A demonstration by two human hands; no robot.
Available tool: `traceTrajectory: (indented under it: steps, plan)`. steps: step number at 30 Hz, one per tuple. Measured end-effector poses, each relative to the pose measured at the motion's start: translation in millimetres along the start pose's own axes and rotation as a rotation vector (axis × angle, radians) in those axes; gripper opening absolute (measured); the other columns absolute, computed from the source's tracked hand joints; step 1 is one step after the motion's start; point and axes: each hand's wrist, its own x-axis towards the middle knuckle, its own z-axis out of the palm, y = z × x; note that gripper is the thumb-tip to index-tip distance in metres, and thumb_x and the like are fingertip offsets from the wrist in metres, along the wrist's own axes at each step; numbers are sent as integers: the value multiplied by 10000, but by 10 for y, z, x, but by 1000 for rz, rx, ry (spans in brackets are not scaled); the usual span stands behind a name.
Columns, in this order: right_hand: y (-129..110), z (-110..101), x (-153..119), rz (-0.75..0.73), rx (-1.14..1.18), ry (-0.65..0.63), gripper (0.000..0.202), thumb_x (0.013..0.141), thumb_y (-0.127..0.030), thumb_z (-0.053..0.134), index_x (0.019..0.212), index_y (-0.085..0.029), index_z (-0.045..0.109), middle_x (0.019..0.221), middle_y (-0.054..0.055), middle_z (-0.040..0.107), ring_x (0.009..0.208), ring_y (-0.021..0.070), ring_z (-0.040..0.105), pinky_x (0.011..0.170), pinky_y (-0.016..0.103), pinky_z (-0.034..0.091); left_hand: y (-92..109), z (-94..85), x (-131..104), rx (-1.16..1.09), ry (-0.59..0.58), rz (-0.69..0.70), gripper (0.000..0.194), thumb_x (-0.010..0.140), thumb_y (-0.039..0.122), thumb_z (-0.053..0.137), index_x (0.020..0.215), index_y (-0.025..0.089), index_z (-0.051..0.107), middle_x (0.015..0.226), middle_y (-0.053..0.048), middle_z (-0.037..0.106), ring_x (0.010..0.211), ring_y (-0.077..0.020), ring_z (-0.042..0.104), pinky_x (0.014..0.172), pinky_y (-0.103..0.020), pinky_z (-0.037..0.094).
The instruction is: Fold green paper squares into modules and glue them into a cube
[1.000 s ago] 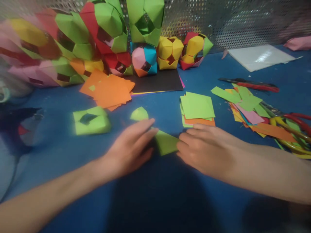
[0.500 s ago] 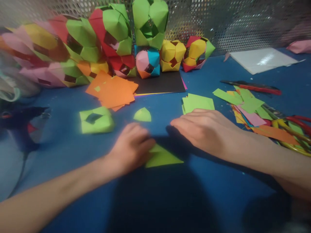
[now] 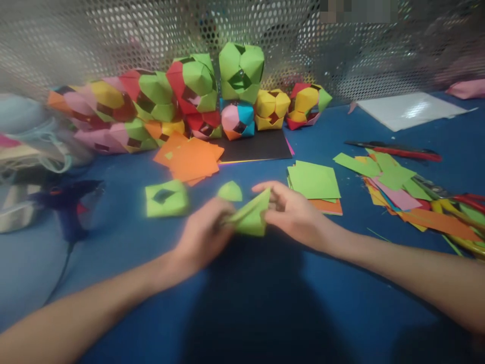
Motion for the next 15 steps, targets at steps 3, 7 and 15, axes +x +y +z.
traceTrajectory:
  steps: [3,7,15]
  plan:
    - [52,60,-1,-39,45,51,373,707,-138,520,1072,-203,493,650,-66,393,550,88,381,478,222,336,44,21,-22,-165,-31,-213,114,834,190,514,940,185,553,834,-26,607,720,-135,566,645,-273,465]
    - [84,91,-31,-92,23,81,352,761,-239,559,1105,-214,489,800,-17,508,631,103,462,522,237,390,147,17,-19,-330,-99,-361,171,862,308,512,949,177,579,854,-30,620,754,-142,564,653,-270,454]
    - [154,82,-56,-264,-121,10,308,787,-188,526,1093,-181,493,887,34,630,769,149,586,666,288,490,55,36,27,-483,-20,-515,181,817,342,579,826,165,615,732,-15,600,715,-150,553,637,-282,447]
